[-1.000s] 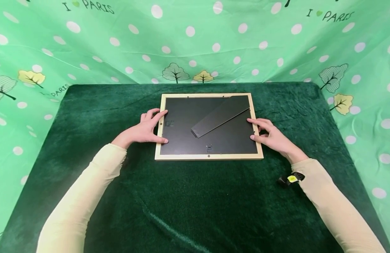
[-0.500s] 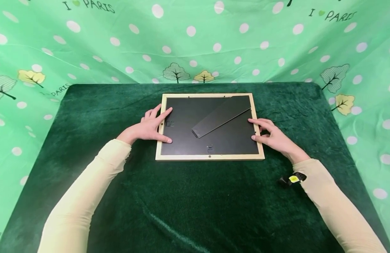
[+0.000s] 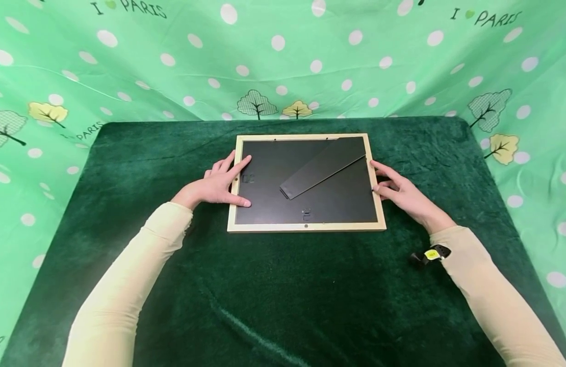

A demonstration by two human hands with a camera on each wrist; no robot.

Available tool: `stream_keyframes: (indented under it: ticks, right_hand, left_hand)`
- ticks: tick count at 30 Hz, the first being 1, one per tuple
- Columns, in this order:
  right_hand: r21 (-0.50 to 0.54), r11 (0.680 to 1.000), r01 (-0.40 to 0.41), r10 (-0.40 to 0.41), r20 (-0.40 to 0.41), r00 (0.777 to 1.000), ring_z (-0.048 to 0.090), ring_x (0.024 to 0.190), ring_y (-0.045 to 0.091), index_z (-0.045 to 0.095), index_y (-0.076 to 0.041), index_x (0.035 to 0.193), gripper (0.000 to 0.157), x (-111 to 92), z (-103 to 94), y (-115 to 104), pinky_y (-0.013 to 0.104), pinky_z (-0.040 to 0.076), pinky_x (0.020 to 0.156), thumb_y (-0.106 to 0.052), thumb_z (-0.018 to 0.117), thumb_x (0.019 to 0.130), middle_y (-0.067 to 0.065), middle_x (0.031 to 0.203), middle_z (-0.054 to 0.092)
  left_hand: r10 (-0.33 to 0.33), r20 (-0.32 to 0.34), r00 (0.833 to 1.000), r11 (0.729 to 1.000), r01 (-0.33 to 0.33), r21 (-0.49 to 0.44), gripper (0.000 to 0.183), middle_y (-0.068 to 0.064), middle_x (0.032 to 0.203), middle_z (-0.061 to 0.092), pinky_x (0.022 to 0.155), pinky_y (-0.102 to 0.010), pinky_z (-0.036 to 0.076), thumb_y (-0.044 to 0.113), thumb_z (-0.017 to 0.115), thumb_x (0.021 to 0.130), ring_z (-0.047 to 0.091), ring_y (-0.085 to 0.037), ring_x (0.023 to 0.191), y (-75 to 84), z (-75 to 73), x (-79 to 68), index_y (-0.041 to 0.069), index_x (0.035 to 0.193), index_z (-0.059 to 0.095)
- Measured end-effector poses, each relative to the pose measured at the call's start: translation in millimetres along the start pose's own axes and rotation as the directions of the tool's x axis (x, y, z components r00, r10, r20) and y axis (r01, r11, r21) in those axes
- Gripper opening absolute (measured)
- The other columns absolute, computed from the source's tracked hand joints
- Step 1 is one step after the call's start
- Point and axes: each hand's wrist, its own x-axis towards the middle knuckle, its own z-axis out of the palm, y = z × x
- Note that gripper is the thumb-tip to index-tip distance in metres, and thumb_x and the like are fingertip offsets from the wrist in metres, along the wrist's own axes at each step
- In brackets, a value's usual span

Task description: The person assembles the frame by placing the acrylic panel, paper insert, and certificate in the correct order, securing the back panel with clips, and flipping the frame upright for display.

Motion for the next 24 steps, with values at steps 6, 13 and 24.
stream_keyframes:
  ticks: [6, 13, 24]
  right_hand:
    - [0.126, 0.991, -0.036, 0.033, 0.03, 0.999, 0.049, 0.101, 0.021, 0.017, -0.028, 0.143, 0.066, 4, -5.6, 0, 0.03, 0.046, 0.077, -0.016, 0.054, 0.09, 0.011, 0.133, 0.026]
    - [0.045, 0.99, -0.132, 0.13, 0.048, 0.99, 0.047, 0.105, 0.03, 0.007, -0.025, 0.144, 0.078, 11, -8.0, -10, 0.04, 0.044, 0.082, -0.019, 0.059, 0.086, 0.013, 0.132, 0.024]
    - [-0.071, 0.98, -0.184, 0.189, 0.061, 0.98, 0.051, 0.093, 0.03, 0.004, -0.02, 0.144, 0.083, 17, -8.5, -20, 0.043, 0.04, 0.082, -0.018, 0.062, 0.085, 0.019, 0.123, 0.025]
  left_hand:
    - [-0.004, 0.015, 1.0, 1.0, 0.004, 0.003, 0.111, -0.008, 0.144, -0.022, 0.093, -0.057, 0.012, 0.065, 0.064, 0.064, -0.004, -0.037, 0.129, 0.3, -0.4, 0.3, 0.031, 0.142, -0.006]
    - [0.004, 0.006, 1.0, 1.0, -0.004, 0.0, 0.11, -0.008, 0.145, -0.021, 0.093, -0.057, 0.012, 0.064, 0.065, 0.064, -0.003, -0.037, 0.129, -0.8, 0.4, -0.5, 0.03, 0.143, -0.005]
    - [0.008, 0.013, 1.0, 1.0, -0.008, -0.021, 0.11, -0.007, 0.143, -0.026, 0.092, -0.058, 0.01, 0.062, 0.065, 0.066, -0.007, -0.036, 0.129, -2.4, 3.6, 0.5, 0.031, 0.142, -0.008]
